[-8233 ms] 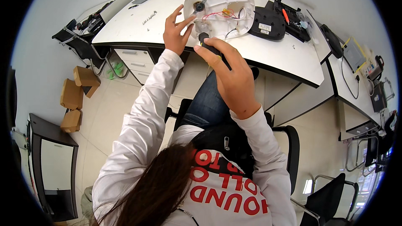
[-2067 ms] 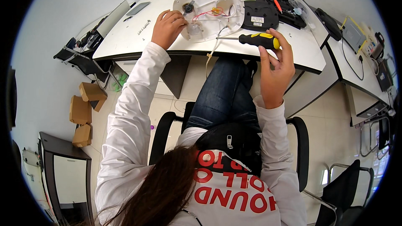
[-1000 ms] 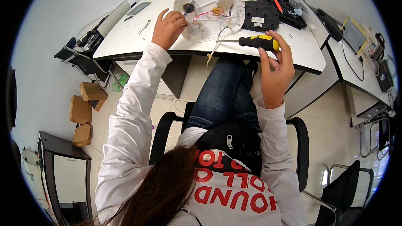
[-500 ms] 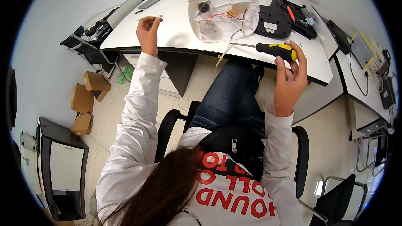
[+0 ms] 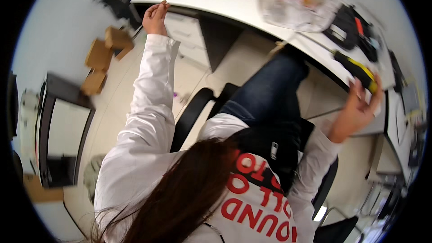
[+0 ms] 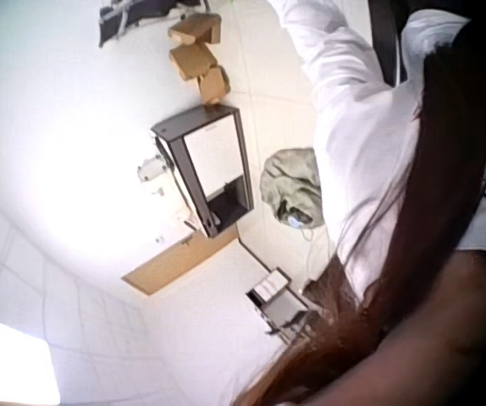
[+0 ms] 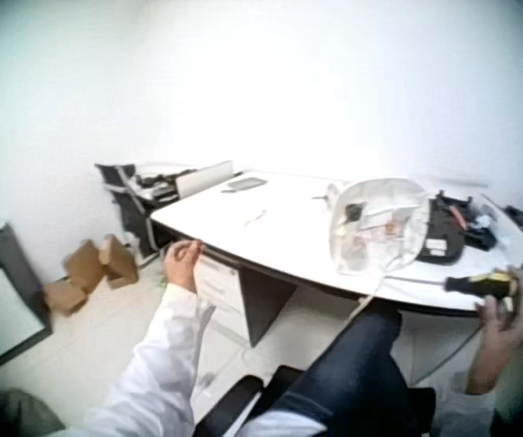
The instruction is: The person uses a screwdriver to tighten screws on the internal components of a disassembled white plastic device. They repeatedly pick up screws from the table and secure them into the device housing while seated at a workbench.
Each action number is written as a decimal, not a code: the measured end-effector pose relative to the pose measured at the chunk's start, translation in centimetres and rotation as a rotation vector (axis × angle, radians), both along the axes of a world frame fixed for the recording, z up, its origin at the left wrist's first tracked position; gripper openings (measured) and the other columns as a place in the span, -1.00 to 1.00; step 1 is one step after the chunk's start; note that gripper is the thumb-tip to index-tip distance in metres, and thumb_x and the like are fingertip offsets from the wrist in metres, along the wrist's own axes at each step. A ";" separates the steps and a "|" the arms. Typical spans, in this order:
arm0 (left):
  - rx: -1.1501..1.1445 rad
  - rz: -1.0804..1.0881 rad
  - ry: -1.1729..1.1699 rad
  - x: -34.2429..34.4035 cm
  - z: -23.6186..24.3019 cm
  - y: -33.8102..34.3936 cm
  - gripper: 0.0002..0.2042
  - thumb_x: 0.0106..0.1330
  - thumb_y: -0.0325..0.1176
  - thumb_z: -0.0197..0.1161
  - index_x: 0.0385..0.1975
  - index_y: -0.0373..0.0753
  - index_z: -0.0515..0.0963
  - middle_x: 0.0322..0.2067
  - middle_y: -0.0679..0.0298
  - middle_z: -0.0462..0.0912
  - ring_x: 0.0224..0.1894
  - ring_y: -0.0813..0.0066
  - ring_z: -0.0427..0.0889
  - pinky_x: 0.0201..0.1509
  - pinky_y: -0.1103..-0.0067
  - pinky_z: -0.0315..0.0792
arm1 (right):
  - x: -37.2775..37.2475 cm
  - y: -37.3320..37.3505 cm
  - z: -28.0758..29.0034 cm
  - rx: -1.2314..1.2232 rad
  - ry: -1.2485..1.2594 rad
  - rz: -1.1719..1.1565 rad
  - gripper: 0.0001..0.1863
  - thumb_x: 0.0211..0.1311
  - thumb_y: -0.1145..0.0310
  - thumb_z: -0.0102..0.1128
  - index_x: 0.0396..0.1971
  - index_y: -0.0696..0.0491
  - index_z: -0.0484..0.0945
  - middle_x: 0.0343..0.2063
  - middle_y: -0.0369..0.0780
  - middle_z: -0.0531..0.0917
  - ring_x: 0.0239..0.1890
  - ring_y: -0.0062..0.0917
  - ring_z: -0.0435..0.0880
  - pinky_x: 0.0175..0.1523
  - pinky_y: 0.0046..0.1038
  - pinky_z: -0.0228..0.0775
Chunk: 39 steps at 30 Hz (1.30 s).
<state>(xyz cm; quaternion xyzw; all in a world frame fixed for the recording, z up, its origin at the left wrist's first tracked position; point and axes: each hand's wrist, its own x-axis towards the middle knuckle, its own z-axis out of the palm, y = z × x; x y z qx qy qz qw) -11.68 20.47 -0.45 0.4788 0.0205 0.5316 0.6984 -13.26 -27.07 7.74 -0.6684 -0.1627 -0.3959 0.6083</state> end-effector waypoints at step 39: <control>-0.465 -0.058 0.719 -16.5 -17.4 -2.8 -0.73 0.26 -0.15 0.12 -0.33 -0.26 0.50 -0.55 0.38 0.49 -0.74 0.74 0.17 -0.42 0.67 0.33 | 0.7 -0.7 0.2 0.068 -0.020 0.129 -0.57 0.24 0.32 0.06 0.04 0.19 0.24 -0.16 -0.01 0.52 -0.11 -0.32 0.54 0.08 -0.41 0.37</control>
